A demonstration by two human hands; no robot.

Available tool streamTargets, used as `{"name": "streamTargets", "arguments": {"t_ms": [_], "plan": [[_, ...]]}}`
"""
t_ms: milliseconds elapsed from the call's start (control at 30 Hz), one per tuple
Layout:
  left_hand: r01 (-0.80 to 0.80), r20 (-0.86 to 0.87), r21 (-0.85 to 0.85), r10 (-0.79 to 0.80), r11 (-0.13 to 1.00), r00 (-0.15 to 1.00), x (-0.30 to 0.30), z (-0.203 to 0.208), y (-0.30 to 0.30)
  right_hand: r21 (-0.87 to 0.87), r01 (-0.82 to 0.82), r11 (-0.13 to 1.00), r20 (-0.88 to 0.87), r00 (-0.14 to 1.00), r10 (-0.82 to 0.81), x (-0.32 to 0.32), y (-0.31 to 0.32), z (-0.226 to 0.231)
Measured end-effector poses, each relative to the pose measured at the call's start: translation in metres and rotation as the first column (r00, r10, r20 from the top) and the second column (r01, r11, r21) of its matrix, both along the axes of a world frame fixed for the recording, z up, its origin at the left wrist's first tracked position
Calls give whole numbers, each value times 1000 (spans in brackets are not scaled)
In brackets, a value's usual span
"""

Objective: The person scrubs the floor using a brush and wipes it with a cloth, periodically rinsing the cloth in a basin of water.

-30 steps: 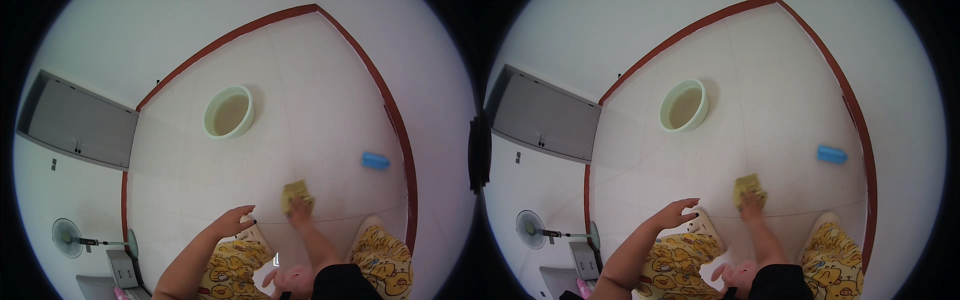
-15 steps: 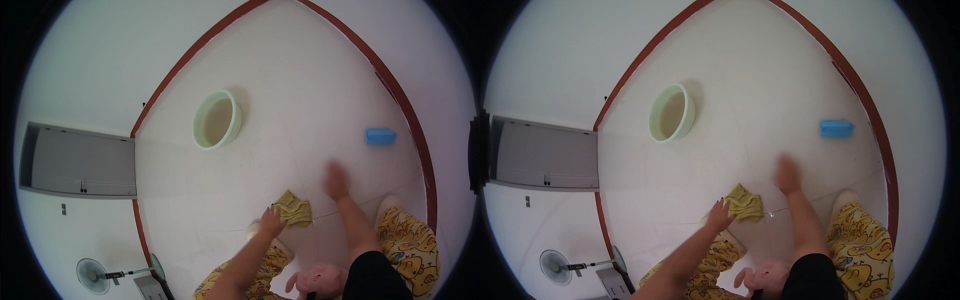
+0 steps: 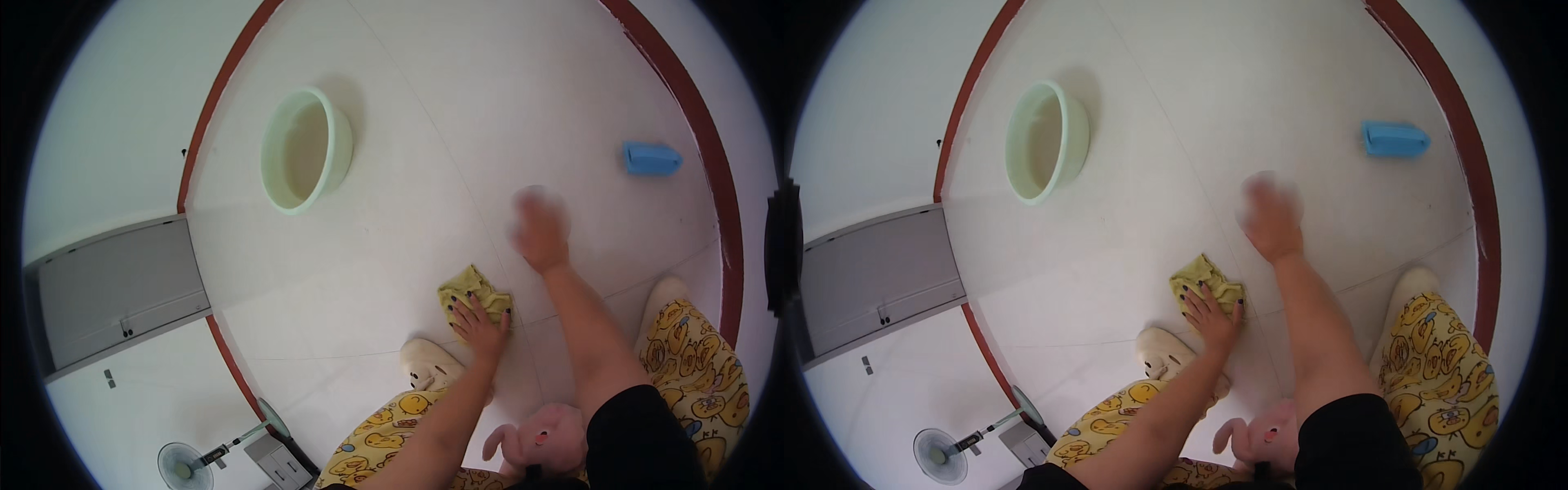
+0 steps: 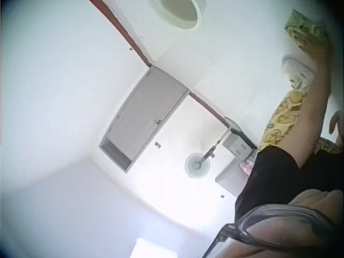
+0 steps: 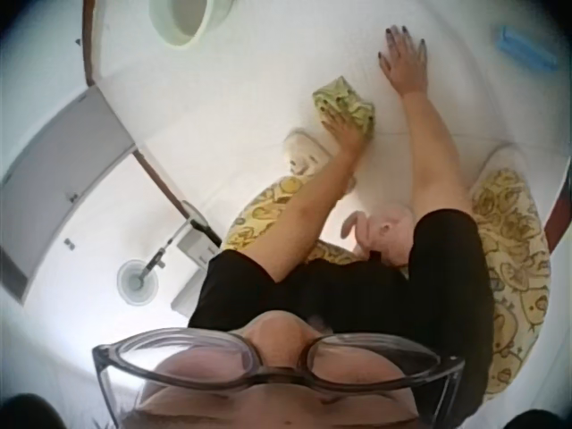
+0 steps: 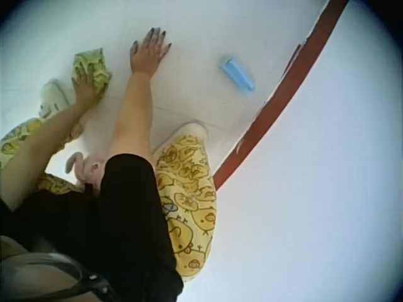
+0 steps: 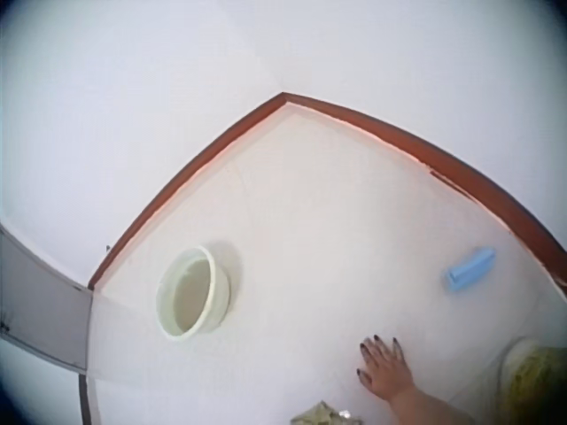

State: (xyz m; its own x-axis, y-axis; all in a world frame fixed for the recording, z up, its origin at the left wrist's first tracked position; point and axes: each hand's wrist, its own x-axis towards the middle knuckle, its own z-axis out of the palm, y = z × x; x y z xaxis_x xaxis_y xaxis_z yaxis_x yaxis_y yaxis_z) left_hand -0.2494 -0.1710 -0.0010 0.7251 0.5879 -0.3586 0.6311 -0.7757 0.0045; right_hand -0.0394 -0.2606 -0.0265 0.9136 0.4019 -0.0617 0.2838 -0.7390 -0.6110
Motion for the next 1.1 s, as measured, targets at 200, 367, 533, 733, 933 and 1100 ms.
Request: {"name": "streamTargets", "arguments": {"t_ms": [200,367,533,733,933,1100], "plan": [[290,-33,-70,-292,955,956,21,18,48,-53,-8,999,-14,1000,7,-7,-5,4],[523,24,-155,-526,838,850,68,24,91,-126,-38,991,18,999,40,-7,-10,10],[634,132,-158,-620,757,773,135,37,138,-149,-44,988,24,999,48,-6,-6,23],[421,94,-35,-416,906,904,180,33,175,-270,-103,957,98,986,134,-13,-16,43],[215,85,115,-225,970,971,174,25,240,-286,-101,953,111,984,138,-16,-16,43],[-85,64,155,75,984,995,100,18,286,-252,-84,964,122,986,117,-18,-15,41]]}}
